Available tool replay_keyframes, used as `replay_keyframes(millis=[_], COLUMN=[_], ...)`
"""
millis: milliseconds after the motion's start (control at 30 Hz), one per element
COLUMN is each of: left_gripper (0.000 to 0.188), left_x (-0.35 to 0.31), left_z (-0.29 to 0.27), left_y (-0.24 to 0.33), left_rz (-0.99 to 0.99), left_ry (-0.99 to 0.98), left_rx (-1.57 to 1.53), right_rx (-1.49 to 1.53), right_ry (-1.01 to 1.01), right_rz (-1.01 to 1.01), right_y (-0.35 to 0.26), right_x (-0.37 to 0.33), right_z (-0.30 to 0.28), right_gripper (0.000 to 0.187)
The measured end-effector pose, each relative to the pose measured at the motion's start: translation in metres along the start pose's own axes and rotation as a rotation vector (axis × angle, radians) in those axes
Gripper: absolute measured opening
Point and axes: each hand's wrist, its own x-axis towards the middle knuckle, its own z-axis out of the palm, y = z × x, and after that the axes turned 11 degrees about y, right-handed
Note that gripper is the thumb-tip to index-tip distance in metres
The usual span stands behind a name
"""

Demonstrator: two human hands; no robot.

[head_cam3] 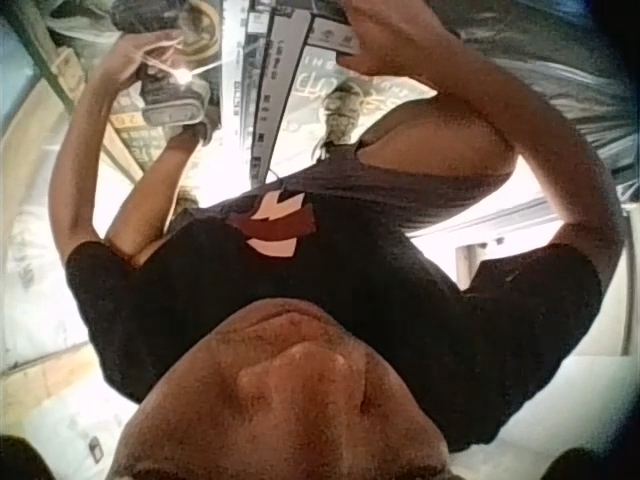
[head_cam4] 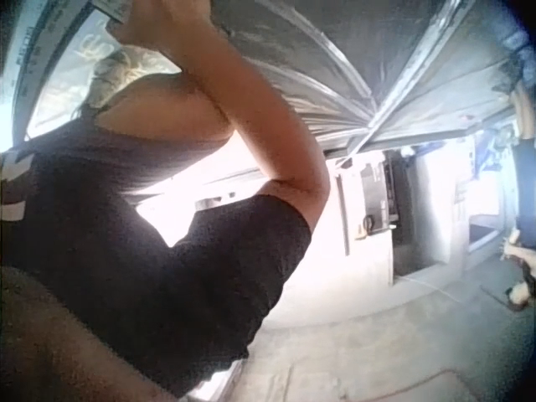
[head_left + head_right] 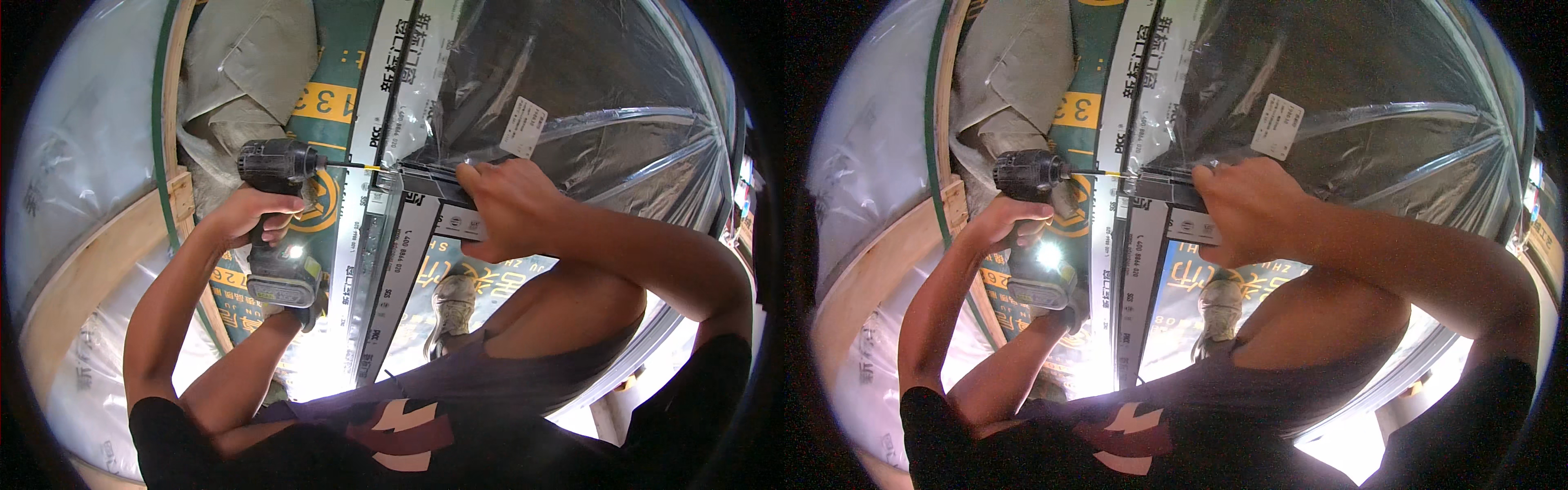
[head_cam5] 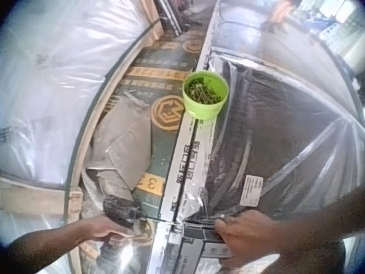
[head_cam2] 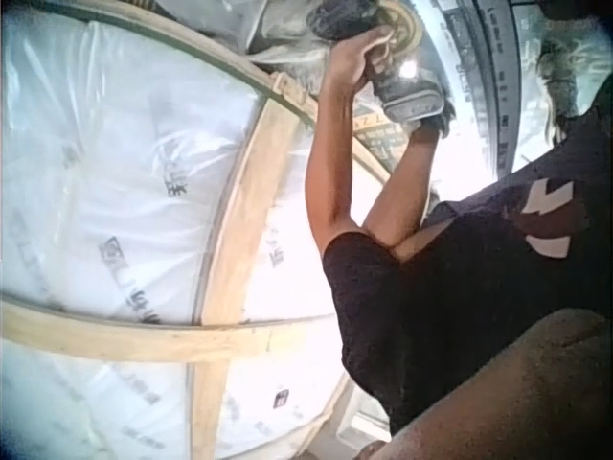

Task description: The recorder and an assistant are assembling a window frame using screws and a power drill.

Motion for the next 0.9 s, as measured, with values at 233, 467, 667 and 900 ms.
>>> replay_keyframes(millis=[233, 467, 667, 900], left_gripper=[0.019, 0.016, 0.017, 0.017], left_x=[0.004, 0.000, 0.003, 0.002], left_z=[-0.005, 0.001, 0.001, 0.006], left_y=[0.001, 0.007, 0.008, 0.009], left_rz=[-0.029, -0.028, -0.036, -0.022], left_ry=[-0.060, -0.020, -0.058, -0.034], left_rx=[-0.027, -0.005, 0.011, 0.035], right_rx=[0.028, 0.029, 0.044, 0.063], right_ry=[0.020, 0.071, 0.052, 0.066], right_rz=[0.022, 0.000, 0.001, -0.019], right_y=[0.002, 0.005, 0.004, 0.007], right_x=[-0.001, -0.002, -0.001, -0.002], right_z=[0.005, 0.009, 0.006, 0.008], right_gripper=[0.061, 0.060, 0.059, 0.058])
